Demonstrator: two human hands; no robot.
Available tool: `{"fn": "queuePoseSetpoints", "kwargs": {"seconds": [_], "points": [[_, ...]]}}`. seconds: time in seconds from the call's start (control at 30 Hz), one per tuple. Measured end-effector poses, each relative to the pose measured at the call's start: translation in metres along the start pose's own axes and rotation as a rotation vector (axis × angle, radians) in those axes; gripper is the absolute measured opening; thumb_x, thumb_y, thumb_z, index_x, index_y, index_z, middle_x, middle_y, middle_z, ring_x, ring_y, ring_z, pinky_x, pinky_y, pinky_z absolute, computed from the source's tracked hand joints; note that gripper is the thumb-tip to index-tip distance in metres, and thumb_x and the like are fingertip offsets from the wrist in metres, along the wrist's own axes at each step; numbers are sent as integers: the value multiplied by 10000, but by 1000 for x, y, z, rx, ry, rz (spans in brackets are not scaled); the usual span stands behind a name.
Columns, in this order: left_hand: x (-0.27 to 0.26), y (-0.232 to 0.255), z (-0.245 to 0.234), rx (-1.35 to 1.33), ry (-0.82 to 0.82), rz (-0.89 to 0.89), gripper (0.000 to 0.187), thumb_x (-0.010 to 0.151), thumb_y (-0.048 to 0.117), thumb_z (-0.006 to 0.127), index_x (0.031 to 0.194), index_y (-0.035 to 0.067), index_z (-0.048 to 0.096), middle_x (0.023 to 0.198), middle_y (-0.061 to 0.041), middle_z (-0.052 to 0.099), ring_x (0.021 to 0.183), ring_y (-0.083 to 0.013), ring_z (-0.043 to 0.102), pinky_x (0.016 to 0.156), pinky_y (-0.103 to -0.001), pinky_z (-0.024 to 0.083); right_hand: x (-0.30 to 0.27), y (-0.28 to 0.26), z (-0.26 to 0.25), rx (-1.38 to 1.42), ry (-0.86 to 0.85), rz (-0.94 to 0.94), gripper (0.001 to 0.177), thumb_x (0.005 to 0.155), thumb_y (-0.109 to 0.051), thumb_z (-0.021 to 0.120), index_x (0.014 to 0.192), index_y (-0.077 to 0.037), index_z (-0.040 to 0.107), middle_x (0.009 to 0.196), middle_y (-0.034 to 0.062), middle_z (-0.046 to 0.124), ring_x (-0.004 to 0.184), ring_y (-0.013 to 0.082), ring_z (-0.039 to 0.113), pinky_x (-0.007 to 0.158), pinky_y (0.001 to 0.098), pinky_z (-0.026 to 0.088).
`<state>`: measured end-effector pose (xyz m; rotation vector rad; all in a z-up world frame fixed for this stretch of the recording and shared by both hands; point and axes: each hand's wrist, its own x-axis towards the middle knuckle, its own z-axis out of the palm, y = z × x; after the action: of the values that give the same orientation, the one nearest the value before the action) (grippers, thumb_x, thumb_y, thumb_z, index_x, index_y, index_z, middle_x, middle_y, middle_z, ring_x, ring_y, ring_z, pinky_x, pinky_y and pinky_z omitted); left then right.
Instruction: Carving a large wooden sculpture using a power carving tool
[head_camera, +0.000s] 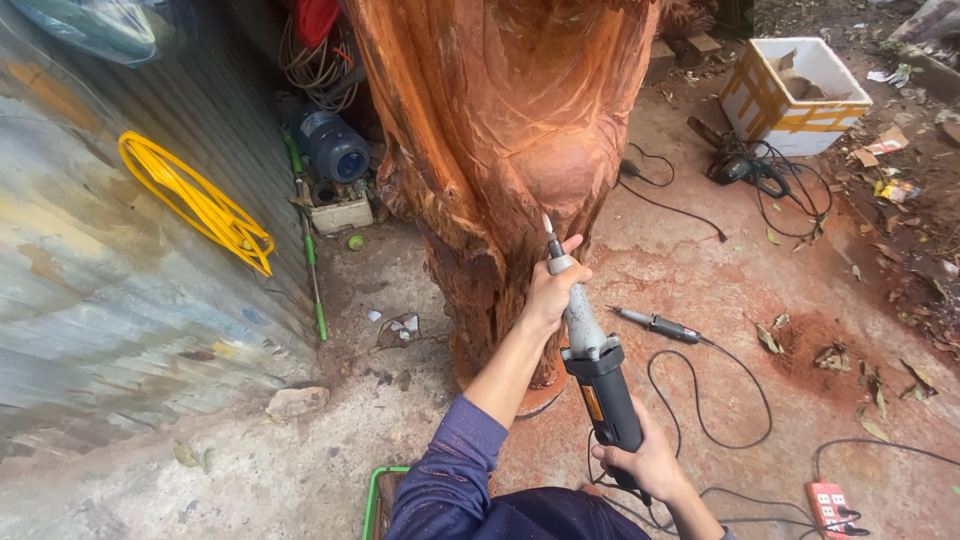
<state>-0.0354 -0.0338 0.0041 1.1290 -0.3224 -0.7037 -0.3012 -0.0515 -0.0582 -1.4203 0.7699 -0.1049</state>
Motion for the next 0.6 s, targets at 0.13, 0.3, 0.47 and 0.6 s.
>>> {"fn": "queuePoseSetpoints", "kwargs": {"seconds": [0.13,0.3,0.47,0.6], "points": [[2,-3,1,-13,6,3,708,753,98,701,1446,24,576,647,43,566,732,-125,565,985,-376,410,0,-1,-3,-23,-2,21,910,642,105,878,1445,-112,510,817,199,609,534,292,634,451,416,556],[4,-8,3,12,22,-20,683,756,105,700,1420,-5,586,1075,-91,717,998,-191,628,1123,-478,374,-5,-14,-6,-5,-17,47,889,662,118,865,1444,-111,509,863,204,607,556,289,617,483,408,566],[-1,-1,10,19,49,-52,675,725,109,692,1389,24,604,1442,-147,606,1118,-213,621,1082,-462,415,3,-2,-17,28,-29,42,876,662,129,865,1426,-109,507,771,223,622,511,307,630,441,412,535],[3,-9,11,-11,59,-18,615,743,92,702,1350,10,648,1153,-104,729,1134,-223,646,1143,-496,382,8,-1,-28,-11,-32,43,877,650,111,889,1420,-88,519,806,218,609,504,304,642,440,408,549]]}}
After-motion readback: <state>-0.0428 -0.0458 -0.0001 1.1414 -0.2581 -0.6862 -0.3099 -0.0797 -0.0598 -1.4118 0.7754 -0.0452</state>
